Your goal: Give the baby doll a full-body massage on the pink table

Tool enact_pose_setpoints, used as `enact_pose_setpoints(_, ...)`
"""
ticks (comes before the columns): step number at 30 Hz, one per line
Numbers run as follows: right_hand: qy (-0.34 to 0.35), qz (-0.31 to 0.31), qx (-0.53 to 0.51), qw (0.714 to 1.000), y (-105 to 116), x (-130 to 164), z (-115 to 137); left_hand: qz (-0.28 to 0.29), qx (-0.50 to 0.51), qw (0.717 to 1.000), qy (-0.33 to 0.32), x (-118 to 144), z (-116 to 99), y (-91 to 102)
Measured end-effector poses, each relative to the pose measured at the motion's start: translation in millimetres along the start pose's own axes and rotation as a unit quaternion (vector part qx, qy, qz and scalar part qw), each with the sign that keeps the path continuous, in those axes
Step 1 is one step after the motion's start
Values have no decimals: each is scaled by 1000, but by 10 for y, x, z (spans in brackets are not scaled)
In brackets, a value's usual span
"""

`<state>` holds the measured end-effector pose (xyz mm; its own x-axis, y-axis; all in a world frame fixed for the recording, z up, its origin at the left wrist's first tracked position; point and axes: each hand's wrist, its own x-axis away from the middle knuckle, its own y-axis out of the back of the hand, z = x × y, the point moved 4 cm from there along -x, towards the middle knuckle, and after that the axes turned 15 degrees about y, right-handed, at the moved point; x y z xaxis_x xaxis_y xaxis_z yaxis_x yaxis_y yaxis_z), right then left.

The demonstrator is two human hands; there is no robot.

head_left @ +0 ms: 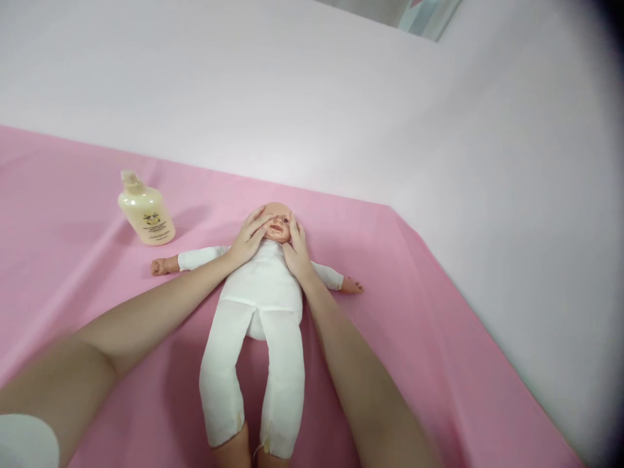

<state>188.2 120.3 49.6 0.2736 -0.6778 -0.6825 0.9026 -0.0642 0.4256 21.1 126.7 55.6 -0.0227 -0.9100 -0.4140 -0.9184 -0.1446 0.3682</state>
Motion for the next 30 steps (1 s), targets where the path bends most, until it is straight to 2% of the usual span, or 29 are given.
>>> enact_pose_setpoints(10,11,3,-6,1000,30,-21,70,5,-1,1000,-6,11,-48,18)
enact_pose_setpoints(17,-13,10,12,1000,36,-10,122,-5,-2,1000,-2,0,-9,2)
enact_pose_setpoints(23,-25,6,11,1000,22,-3,68,-7,5,1000,-3,1,32,-9)
enact_pose_setpoints(30,-55,3,11,998,1,10,-18,-5,5,1000,28,-13,109,-18)
